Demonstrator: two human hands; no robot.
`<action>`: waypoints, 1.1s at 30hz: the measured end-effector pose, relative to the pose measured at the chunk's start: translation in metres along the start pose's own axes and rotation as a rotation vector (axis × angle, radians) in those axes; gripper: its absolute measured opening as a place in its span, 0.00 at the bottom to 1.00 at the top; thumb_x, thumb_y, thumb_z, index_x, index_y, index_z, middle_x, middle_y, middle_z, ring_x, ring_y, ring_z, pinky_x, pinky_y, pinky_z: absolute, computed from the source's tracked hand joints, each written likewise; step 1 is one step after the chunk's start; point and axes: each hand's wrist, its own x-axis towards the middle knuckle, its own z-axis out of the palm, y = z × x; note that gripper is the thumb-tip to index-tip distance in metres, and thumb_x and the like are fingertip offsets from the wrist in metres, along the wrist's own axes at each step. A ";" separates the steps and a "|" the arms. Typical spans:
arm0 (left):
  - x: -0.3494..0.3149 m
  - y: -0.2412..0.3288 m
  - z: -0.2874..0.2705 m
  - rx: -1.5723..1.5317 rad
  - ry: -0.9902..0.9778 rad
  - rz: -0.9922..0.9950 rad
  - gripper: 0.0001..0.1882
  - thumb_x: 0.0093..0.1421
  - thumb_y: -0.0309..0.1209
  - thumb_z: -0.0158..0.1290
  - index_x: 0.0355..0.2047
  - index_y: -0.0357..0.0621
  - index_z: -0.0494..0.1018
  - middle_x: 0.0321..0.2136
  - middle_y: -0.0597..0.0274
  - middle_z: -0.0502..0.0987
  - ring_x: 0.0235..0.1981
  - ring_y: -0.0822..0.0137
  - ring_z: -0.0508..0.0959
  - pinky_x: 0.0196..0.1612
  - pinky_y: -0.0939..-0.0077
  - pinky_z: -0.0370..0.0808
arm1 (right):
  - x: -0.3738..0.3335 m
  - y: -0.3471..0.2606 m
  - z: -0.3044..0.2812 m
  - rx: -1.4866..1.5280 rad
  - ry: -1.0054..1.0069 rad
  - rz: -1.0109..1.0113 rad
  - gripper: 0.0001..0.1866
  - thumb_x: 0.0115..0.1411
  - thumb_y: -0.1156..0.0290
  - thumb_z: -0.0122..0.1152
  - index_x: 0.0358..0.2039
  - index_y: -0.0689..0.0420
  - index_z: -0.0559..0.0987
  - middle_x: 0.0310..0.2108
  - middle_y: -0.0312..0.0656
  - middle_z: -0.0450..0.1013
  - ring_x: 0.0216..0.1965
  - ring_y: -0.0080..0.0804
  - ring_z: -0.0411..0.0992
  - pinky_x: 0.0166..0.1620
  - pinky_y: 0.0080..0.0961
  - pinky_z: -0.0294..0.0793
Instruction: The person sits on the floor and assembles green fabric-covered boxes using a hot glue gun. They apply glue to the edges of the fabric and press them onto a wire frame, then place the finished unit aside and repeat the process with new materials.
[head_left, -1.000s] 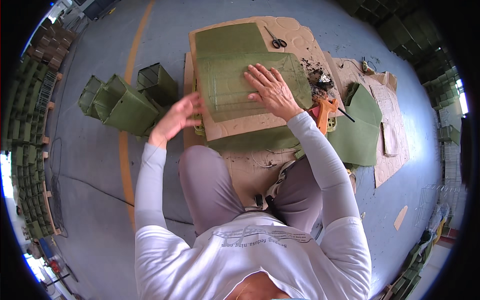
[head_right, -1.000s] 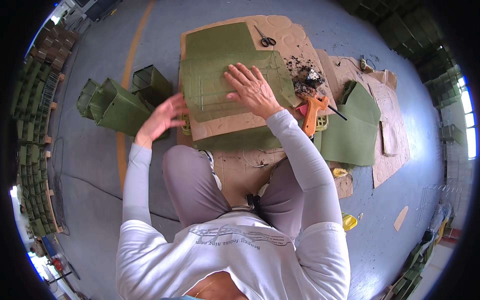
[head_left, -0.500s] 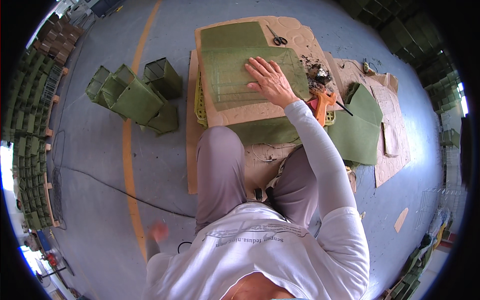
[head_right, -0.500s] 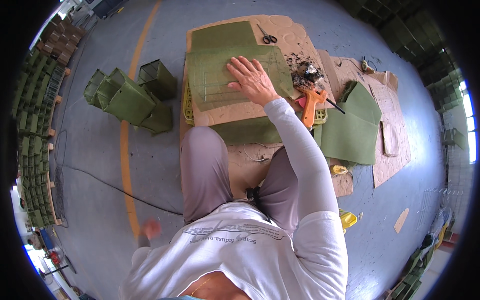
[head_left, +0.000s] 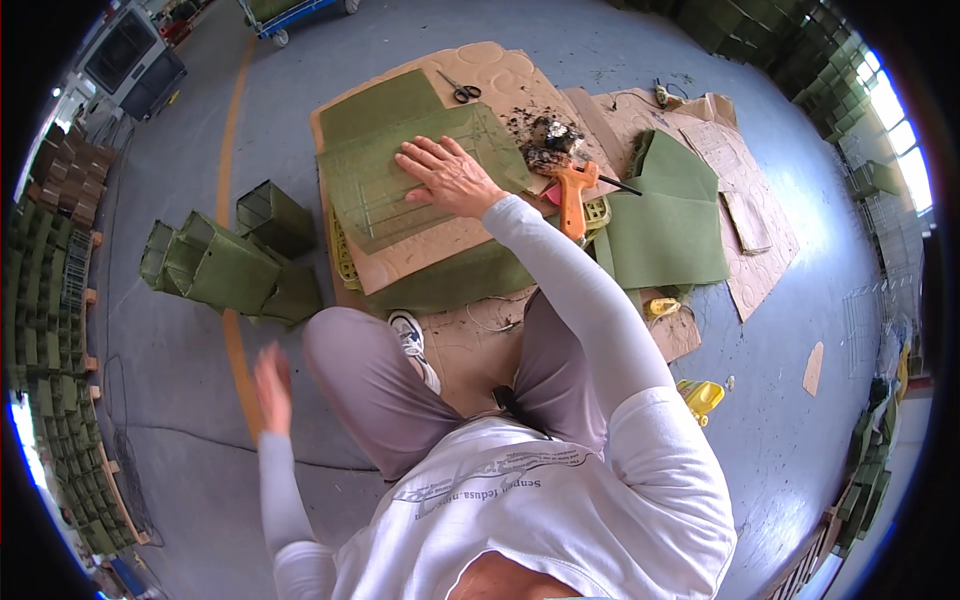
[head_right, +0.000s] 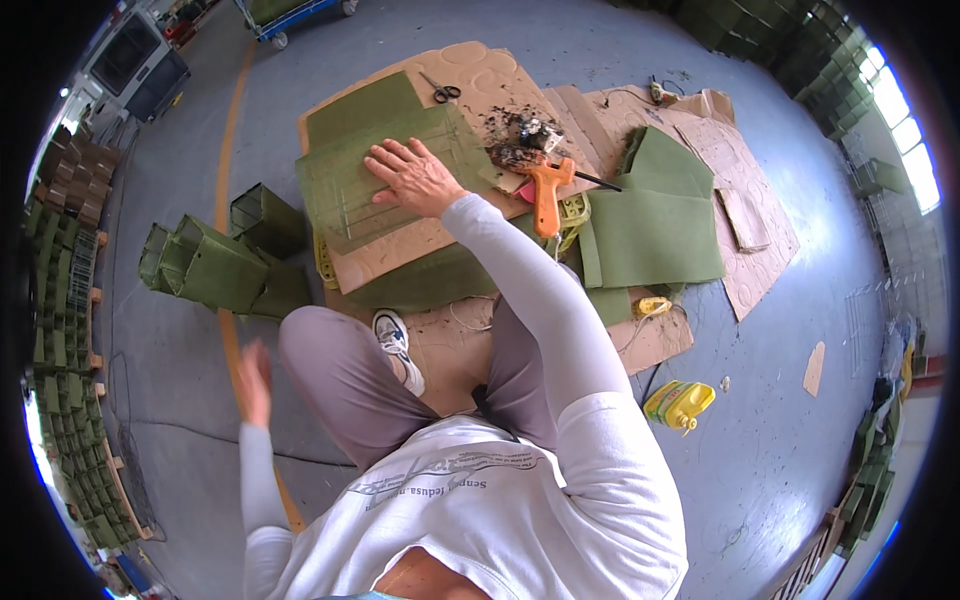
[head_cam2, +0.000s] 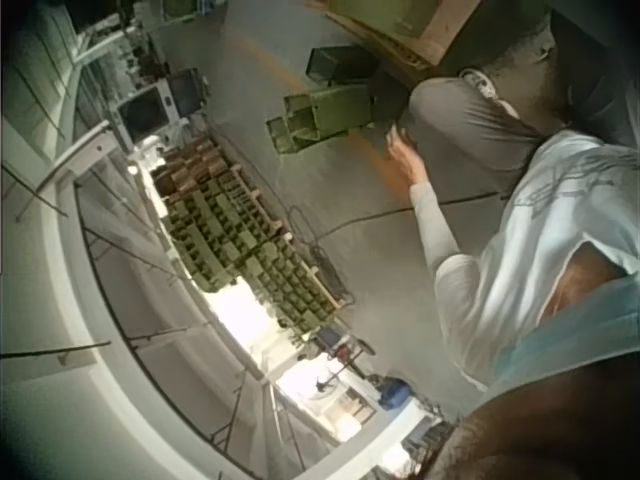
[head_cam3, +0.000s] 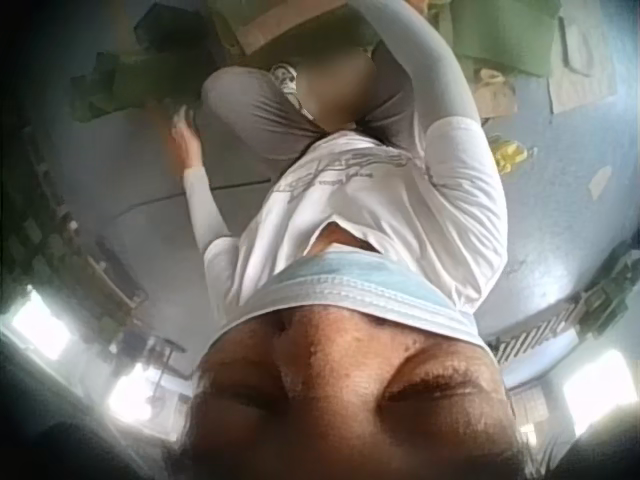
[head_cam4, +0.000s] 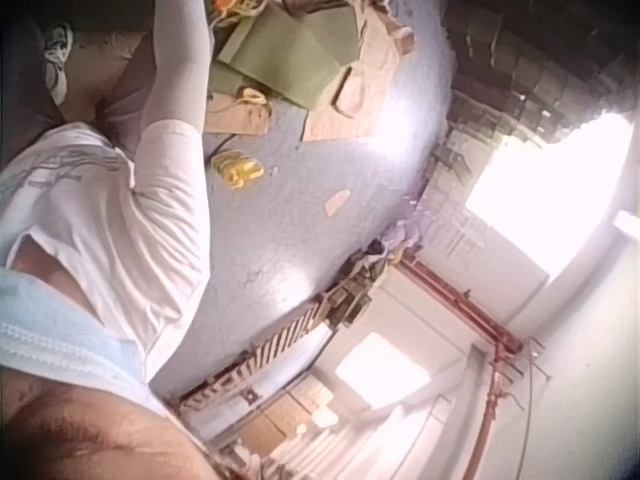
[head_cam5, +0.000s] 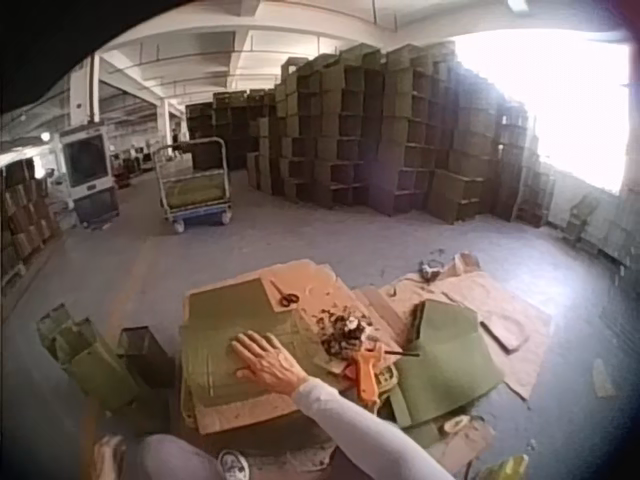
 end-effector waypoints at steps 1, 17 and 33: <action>0.059 0.101 -0.013 0.355 0.133 0.319 0.16 0.63 0.32 0.46 0.48 0.38 0.69 0.46 0.50 0.72 0.48 0.53 0.71 0.49 0.64 0.69 | -0.003 0.002 -0.002 0.007 0.012 0.013 0.35 0.60 0.42 0.41 0.60 0.53 0.60 0.62 0.41 0.55 0.64 0.37 0.50 0.63 0.41 0.50; 0.195 0.242 0.114 0.513 0.043 0.787 0.46 0.55 0.59 0.45 0.65 0.46 0.46 0.65 0.59 0.50 0.66 0.59 0.49 0.64 0.52 0.48 | -0.097 0.082 -0.053 1.360 -0.045 0.920 0.42 0.57 0.49 0.58 0.64 0.56 0.52 0.46 0.48 0.71 0.44 0.30 0.72 0.44 0.26 0.71; 0.198 0.240 0.107 0.534 0.005 0.759 0.43 0.57 0.56 0.46 0.64 0.45 0.47 0.64 0.59 0.51 0.65 0.60 0.51 0.64 0.51 0.49 | -0.352 0.057 -0.289 0.985 0.048 1.397 0.14 0.64 0.64 0.49 0.42 0.59 0.78 0.17 0.30 0.64 0.22 0.15 0.63 0.28 0.12 0.63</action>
